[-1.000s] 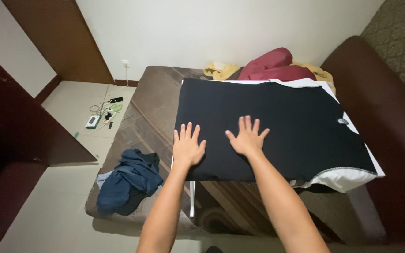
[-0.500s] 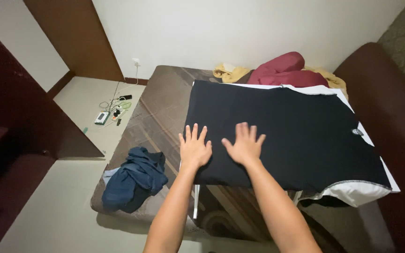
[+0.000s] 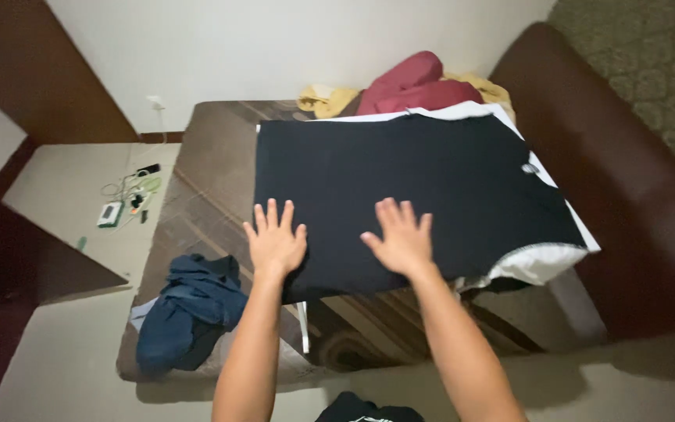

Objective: The person picks up a shirt from a bed, spreads it flat on a table, and smooths it out. They fold the sleeves and sides inward toward the center before folding the bottom of the shirt upward.

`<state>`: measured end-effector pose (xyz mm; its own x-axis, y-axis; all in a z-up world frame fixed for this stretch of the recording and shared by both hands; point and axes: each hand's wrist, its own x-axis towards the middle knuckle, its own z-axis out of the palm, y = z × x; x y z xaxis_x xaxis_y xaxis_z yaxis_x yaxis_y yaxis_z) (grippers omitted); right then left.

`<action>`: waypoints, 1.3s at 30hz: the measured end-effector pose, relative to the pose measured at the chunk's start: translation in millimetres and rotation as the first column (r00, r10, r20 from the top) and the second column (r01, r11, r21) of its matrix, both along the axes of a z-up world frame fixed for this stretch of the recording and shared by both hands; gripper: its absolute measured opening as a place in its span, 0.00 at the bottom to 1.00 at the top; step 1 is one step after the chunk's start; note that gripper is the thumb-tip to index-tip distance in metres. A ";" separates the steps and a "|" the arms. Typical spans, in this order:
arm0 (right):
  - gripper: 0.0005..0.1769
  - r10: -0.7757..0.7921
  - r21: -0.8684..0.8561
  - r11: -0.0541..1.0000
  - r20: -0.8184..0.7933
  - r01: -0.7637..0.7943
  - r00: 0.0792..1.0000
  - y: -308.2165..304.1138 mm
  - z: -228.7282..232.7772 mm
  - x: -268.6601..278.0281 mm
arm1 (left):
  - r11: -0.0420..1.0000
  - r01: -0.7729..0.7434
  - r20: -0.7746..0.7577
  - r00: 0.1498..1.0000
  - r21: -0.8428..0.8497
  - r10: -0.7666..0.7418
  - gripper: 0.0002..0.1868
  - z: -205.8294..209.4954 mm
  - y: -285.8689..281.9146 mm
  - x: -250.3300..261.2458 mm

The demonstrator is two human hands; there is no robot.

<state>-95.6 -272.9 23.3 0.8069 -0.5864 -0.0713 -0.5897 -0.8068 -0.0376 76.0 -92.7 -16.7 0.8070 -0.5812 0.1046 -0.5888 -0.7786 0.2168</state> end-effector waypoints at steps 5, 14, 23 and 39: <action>0.48 -0.314 0.015 0.950 0.038 0.313 0.949 -67.7 -14.6 -55.9 | 1.000 0.006 0.017 1.000 -0.020 -0.005 0.37 -3.7 0.3 -0.6; 0.43 -0.004 -0.015 1.000 0.051 0.005 0.999 -0.8 -5.6 -40.7 | 0.970 0.228 0.027 0.973 0.081 -0.231 0.36 28.2 -52.0 -86.0; 0.46 -0.079 0.024 0.997 0.050 0.078 0.996 -80.8 -11.6 -81.9 | 0.946 0.323 0.013 0.946 -0.040 -0.323 0.33 -2.1 -92.0 -105.5; 0.52 -0.267 0.100 0.961 0.094 0.258 0.959 -239.8 -23.6 -166.9 | 0.984 0.181 -0.067 0.981 -0.004 -0.181 0.37 16.8 -177.5 -195.6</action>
